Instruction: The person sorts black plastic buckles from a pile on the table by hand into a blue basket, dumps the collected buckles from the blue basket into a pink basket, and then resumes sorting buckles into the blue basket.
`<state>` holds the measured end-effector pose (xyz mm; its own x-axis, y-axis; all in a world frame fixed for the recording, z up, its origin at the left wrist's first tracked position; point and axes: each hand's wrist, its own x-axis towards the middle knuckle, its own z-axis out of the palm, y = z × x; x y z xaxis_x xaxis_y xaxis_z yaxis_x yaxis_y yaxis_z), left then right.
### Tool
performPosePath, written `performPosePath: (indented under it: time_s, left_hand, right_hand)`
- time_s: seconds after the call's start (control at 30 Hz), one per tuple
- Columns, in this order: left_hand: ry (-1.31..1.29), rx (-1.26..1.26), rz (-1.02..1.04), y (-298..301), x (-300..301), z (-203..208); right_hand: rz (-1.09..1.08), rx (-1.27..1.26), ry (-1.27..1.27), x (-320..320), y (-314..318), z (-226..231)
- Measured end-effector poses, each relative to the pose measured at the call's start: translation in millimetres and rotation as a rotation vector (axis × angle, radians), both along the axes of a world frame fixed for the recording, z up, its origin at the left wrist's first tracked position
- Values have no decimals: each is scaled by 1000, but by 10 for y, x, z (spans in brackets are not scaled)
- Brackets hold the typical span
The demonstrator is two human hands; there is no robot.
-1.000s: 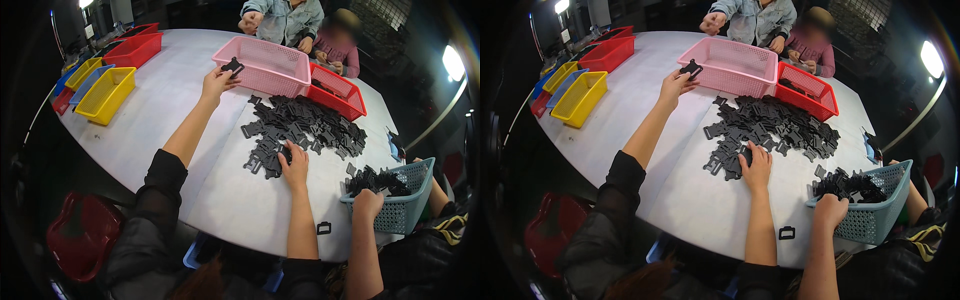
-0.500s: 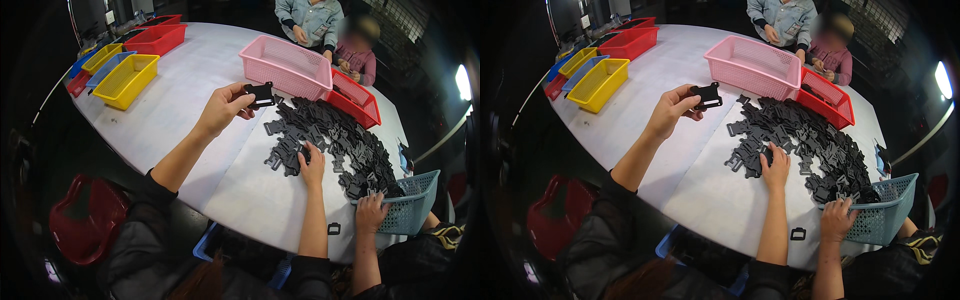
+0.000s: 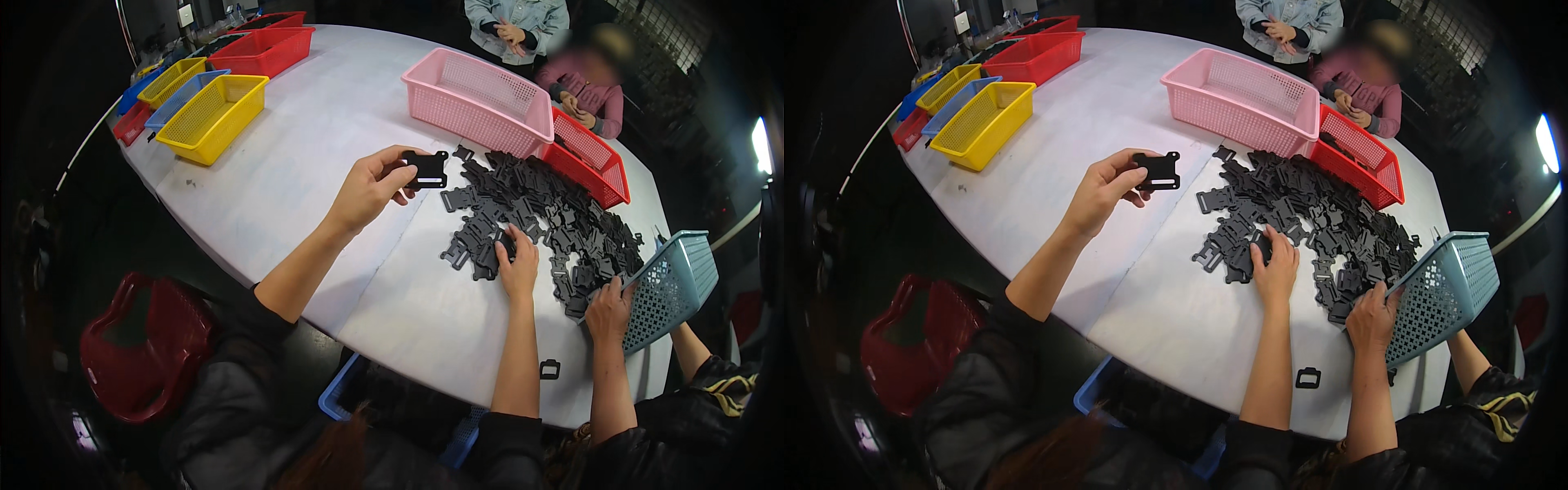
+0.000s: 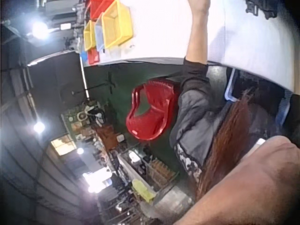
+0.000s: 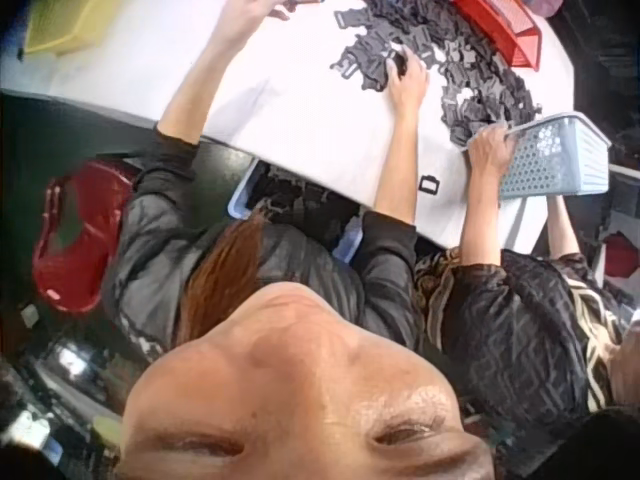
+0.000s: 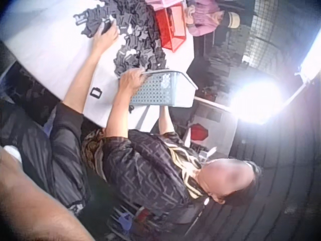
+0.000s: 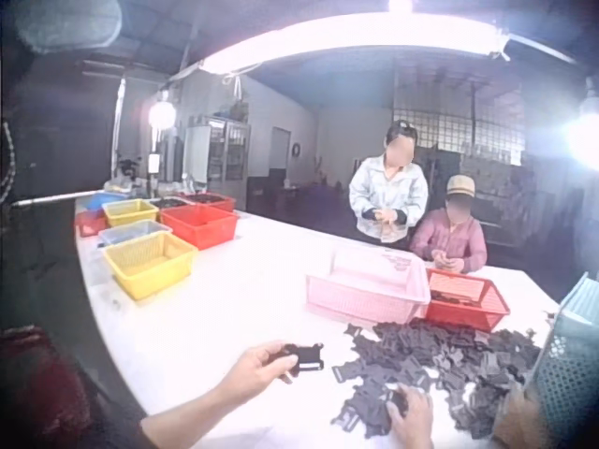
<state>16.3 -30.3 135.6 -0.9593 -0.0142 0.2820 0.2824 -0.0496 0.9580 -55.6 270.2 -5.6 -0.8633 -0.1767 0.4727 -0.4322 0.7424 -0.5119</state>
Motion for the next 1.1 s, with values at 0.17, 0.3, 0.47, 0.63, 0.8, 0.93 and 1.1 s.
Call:
performPosePath:
  time_s: [0.17,0.3,0.47,0.63,0.8,0.93,1.1]
  left_hand:
    - [-168,164,53,-87,-259,-743]
    - [-193,118,61,-197,-332,-960]
    - [-166,125,38,-238,-342,-1042]
    - [-181,156,49,-260,-322,-1068]
    - [-217,174,89,-224,-296,-998]
    - [-281,143,223,-262,-294,-1051]
    - [-388,127,281,-291,-307,-1135]
  right_hand:
    - [-2,0,8,-26,23,-16]
    - [-26,8,-20,0,-27,43]
    - [-20,40,-13,-13,12,17]
    - [-22,43,-24,-12,8,-9]
    - [-30,70,0,-16,33,10]
    - [-5,45,-12,-7,-3,29]
    - [-25,76,3,-11,-6,-44]
